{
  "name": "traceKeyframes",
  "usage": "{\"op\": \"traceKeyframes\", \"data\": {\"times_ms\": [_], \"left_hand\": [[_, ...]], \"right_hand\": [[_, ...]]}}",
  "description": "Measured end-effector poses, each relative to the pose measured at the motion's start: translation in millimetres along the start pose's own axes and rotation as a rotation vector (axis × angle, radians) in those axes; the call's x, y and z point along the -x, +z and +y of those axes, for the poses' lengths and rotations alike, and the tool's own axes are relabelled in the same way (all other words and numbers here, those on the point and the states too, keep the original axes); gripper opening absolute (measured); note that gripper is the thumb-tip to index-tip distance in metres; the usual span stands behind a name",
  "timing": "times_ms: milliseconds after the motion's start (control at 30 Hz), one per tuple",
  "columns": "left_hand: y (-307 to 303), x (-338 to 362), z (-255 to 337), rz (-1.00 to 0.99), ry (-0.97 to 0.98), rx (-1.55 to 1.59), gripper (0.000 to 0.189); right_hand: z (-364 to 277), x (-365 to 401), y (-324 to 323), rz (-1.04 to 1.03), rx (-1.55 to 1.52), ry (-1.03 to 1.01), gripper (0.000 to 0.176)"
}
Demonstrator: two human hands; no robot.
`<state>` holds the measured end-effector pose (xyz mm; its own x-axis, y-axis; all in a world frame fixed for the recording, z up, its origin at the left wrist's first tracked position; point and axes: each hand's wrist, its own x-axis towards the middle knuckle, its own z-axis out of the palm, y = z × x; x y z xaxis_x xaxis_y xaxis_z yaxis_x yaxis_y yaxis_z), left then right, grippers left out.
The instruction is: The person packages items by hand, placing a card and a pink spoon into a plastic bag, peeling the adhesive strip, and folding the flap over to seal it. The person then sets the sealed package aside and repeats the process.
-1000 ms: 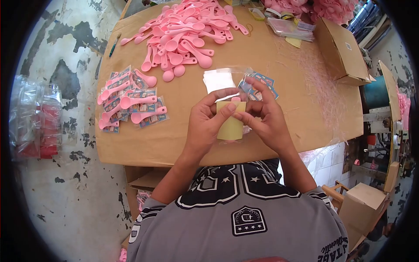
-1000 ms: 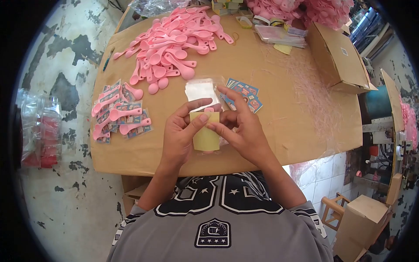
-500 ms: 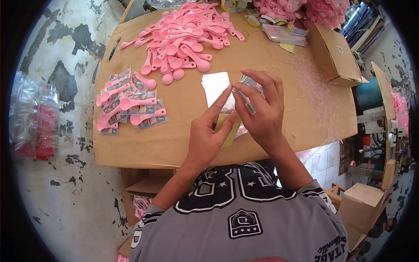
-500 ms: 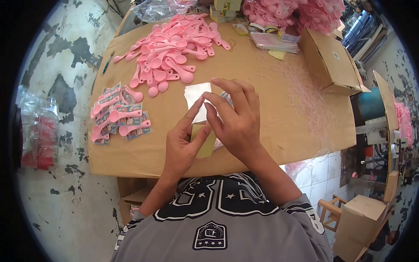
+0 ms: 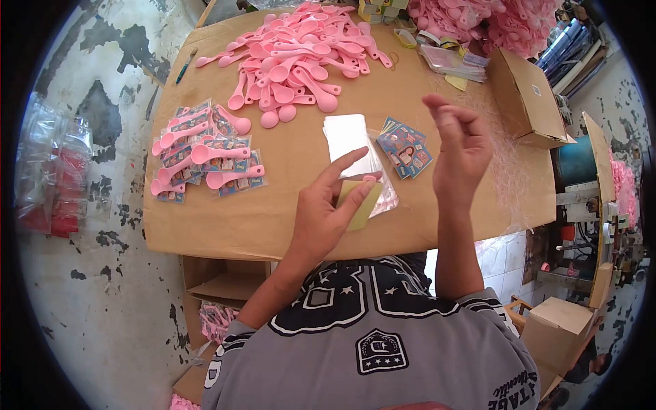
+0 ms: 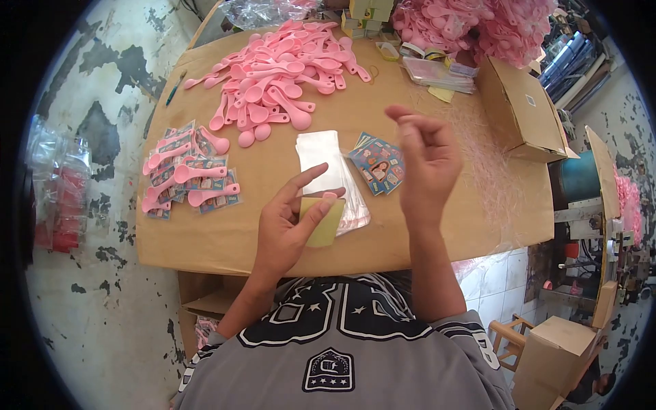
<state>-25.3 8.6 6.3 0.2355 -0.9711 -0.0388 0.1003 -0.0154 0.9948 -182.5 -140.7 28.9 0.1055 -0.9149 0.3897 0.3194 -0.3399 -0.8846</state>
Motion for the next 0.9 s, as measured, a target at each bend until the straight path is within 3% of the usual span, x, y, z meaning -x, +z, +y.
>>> {"op": "traceKeyframes", "data": {"times_ms": [67, 100, 167, 233, 300, 500, 900], "left_hand": [[2, -3, -2, 0.017, 0.008, 0.211, 0.043], [3, -4, -3, 0.03, 0.022, 0.244, 0.04], [5, -8, -4, 0.057, 0.048, 0.307, 0.034], [5, -12, -9, 0.056, 0.107, 0.295, 0.035], [5, -14, -12, 0.055, 0.135, 0.289, 0.035], [8, -16, -6, 0.032, 0.093, 0.36, 0.03], [-7, -19, -9, 0.026, 0.01, 0.239, 0.024]], "right_hand": [[-1, -10, -16, 0.046, -0.268, 0.019, 0.007], [-4, -10, -21, 0.078, -0.256, 0.022, 0.007], [-1, -5, -40, -0.133, -0.349, 0.057, 0.008], [3, 8, -49, -0.252, -0.243, 0.12, 0.009], [-2, 27, -35, -0.275, 0.064, 0.213, 0.009], [9, 42, -10, -0.489, 0.133, 0.366, 0.015], [7, 38, -16, -0.535, 0.079, 0.444, 0.017]]}}
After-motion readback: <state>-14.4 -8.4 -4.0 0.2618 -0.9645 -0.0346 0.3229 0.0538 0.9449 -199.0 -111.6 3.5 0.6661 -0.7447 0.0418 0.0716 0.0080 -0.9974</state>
